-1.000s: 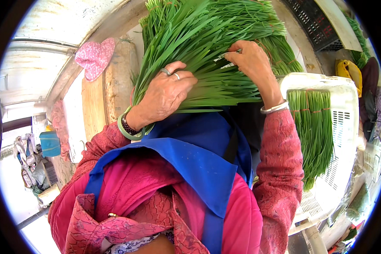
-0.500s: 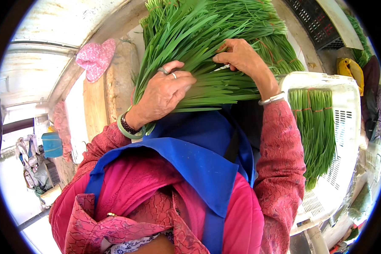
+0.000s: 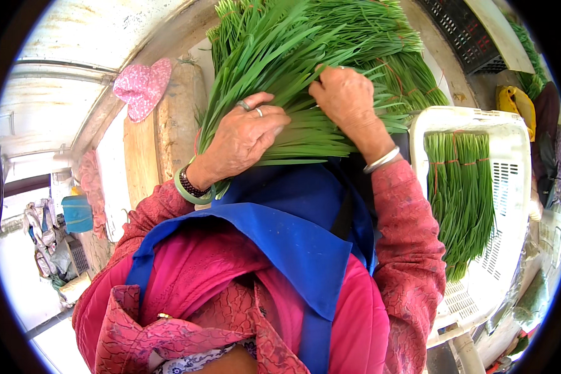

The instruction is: The person gathers green leafy vegetables, aligns them into bunches, and ties each bunch with a rubber band. The tied bundles are then placed into a white plastic basket.

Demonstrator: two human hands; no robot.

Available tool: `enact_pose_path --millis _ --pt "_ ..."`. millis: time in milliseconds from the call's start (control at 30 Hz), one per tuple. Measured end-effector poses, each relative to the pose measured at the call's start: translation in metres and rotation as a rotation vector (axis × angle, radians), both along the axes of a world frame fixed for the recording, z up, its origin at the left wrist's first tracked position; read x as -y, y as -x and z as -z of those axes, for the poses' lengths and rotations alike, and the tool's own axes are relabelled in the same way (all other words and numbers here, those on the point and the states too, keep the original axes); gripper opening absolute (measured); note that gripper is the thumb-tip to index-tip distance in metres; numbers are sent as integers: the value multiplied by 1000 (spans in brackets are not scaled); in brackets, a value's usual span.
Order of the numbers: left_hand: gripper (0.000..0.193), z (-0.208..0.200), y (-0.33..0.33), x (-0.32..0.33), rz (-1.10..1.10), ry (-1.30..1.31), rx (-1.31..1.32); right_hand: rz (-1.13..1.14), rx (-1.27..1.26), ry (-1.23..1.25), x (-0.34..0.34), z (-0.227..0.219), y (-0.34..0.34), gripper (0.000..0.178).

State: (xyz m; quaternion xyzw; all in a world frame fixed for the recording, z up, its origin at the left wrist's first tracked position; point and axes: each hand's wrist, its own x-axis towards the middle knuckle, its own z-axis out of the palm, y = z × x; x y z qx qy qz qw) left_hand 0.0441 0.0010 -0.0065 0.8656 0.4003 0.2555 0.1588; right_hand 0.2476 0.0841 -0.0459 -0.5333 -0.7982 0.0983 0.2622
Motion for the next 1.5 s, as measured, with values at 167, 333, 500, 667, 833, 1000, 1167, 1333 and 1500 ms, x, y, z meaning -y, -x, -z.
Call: enact_pose_path --millis 167,333,500,667,833,1000,1167,1333,1500 --pt "19 6 -1 1 7 -14 11 263 260 -95 -21 19 -13 17" --pt "16 1 1 3 0 -88 -38 232 -278 169 -17 -28 -56 17" --pt "19 3 0 3 11 -95 -95 -66 -543 559 -9 -58 -28 20" --pt "19 5 -4 2 1 -138 -119 -104 -353 886 -26 -43 -17 30" --pt "19 5 -5 2 8 -121 -131 -144 -411 901 -23 -47 -7 32" --pt "19 5 -1 3 17 -101 -100 -108 -25 34 -1 -19 6 28" --pt "18 6 -3 2 23 -129 -70 43 -184 109 -2 -8 7 29" --pt "19 13 -1 3 2 -138 -79 142 -780 475 -13 -50 -69 20" --pt "18 14 1 5 -17 -167 -103 -141 -510 827 31 -86 -44 22"
